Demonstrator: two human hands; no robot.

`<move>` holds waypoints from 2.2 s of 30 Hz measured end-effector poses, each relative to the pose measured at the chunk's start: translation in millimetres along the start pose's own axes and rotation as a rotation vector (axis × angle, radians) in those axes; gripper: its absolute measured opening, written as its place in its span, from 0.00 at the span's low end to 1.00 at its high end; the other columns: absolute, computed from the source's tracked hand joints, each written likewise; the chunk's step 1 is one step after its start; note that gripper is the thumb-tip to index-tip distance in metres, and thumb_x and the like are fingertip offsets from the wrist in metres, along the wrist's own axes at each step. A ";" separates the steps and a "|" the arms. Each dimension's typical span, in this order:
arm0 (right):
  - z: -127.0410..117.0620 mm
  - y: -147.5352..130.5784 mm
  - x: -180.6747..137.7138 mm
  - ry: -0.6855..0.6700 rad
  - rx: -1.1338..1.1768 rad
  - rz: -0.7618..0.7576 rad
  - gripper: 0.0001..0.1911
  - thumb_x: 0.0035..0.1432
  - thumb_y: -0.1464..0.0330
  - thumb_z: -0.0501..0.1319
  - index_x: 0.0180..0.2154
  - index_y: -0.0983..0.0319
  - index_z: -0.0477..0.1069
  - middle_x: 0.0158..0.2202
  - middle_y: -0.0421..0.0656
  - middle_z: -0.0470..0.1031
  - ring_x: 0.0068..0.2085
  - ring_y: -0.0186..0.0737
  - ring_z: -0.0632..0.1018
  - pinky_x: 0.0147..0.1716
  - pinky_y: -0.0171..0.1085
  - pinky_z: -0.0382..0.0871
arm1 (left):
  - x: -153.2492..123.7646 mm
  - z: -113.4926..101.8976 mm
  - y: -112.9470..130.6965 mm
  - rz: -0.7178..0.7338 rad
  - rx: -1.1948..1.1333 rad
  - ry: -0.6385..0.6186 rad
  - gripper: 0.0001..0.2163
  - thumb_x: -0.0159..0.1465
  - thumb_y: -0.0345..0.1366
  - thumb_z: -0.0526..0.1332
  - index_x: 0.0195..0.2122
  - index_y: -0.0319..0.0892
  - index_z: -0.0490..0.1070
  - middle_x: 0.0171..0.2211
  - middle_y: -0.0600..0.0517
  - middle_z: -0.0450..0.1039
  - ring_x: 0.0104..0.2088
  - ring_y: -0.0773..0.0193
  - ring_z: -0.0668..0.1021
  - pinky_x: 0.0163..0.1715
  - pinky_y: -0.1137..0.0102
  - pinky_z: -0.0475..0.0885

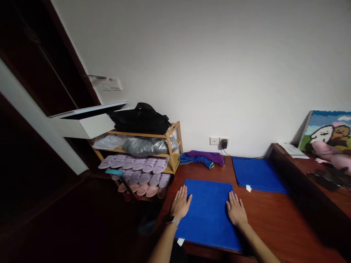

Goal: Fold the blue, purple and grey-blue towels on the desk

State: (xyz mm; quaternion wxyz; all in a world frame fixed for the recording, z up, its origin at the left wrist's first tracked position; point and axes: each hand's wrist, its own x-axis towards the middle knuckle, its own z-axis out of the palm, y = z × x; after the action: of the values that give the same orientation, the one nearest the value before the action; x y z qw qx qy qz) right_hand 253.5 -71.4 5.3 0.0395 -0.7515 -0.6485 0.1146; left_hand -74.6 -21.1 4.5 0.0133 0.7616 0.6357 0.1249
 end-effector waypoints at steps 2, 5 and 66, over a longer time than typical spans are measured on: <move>-5.6 -1.3 9.0 0.010 0.012 0.004 0.36 0.71 0.57 0.32 0.73 0.66 0.40 0.76 0.41 0.40 0.75 0.42 0.45 0.72 0.47 0.39 | 0.2 2.8 1.2 0.004 -0.001 0.017 0.35 0.74 0.56 0.37 0.73 0.35 0.50 0.73 0.42 0.51 0.73 0.55 0.55 0.71 0.56 0.54; -15.0 -2.6 27.1 0.045 0.012 0.011 0.35 0.71 0.57 0.32 0.73 0.65 0.40 0.76 0.40 0.39 0.75 0.41 0.44 0.72 0.46 0.39 | 1.2 5.7 0.4 0.011 0.000 0.041 0.34 0.74 0.55 0.39 0.74 0.37 0.48 0.73 0.43 0.51 0.73 0.54 0.56 0.71 0.54 0.54; -19.4 1.8 46.7 0.042 0.078 -0.074 0.35 0.70 0.59 0.35 0.73 0.67 0.40 0.76 0.42 0.40 0.75 0.39 0.43 0.72 0.43 0.34 | 69.3 13.4 15.5 -0.025 0.049 -0.046 0.36 0.73 0.55 0.36 0.73 0.35 0.50 0.74 0.44 0.48 0.74 0.55 0.52 0.71 0.57 0.50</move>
State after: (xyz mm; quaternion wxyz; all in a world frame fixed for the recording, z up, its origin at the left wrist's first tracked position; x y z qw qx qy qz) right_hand 265.7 -24.0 18.2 0.0867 -0.7271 -0.6700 0.1223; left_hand -45.8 45.1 6.3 0.0108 0.7565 0.6475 0.0914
